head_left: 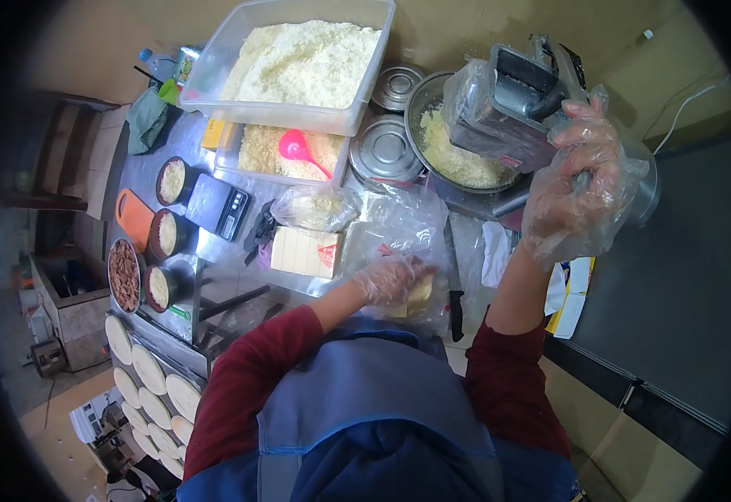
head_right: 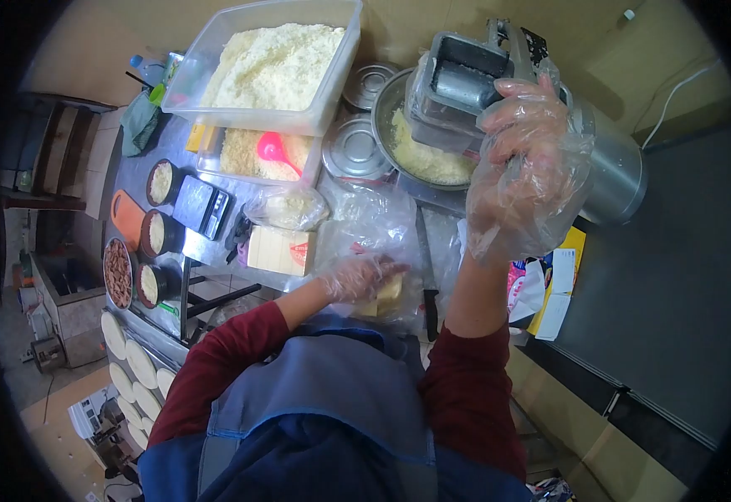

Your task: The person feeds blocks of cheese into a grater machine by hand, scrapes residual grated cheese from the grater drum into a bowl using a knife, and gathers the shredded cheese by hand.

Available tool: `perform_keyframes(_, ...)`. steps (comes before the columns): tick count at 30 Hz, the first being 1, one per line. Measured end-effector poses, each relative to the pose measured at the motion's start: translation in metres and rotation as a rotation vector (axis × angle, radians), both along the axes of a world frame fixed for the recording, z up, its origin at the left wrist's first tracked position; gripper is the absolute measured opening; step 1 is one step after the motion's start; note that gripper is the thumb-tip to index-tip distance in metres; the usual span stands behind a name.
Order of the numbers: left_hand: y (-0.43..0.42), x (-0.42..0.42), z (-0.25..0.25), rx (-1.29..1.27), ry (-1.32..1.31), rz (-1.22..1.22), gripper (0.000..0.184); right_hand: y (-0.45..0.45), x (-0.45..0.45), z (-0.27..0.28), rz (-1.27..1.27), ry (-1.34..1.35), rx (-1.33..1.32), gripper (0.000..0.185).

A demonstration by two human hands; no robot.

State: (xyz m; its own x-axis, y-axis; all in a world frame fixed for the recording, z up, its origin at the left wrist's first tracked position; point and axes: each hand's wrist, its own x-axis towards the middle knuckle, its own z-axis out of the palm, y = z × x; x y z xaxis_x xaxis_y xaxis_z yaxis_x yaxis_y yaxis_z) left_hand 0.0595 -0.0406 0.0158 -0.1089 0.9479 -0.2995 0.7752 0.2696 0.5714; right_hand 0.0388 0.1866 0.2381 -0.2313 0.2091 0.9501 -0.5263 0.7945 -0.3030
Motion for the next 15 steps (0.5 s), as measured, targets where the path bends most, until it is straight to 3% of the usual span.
perform_keyframes(3,0.004,0.01,0.034,-0.171,-0.019,-0.011,0.068,0.002,0.001,-0.005,0.017,-0.006,0.068,0.054)
perform_keyframes(6,-0.006,0.021,0.03,0.132,0.034,-0.089,0.064,-0.003,-0.001,-0.006,0.026,0.011,-0.071,0.057)
perform_keyframes(10,-0.011,0.029,0.026,-0.011,-0.012,-0.082,0.055,-0.004,0.001,-0.007,-0.009,-0.009,-0.094,0.055)
perform_keyframes(12,-0.011,0.031,0.018,0.101,0.043,-0.029,0.045,-0.004,0.0,-0.009,-0.003,-0.004,-0.097,0.054)
perform_keyframes(15,-0.008,0.025,0.009,0.132,-0.063,-0.008,0.045,-0.004,0.0,-0.012,-0.01,0.032,-0.101,0.05)
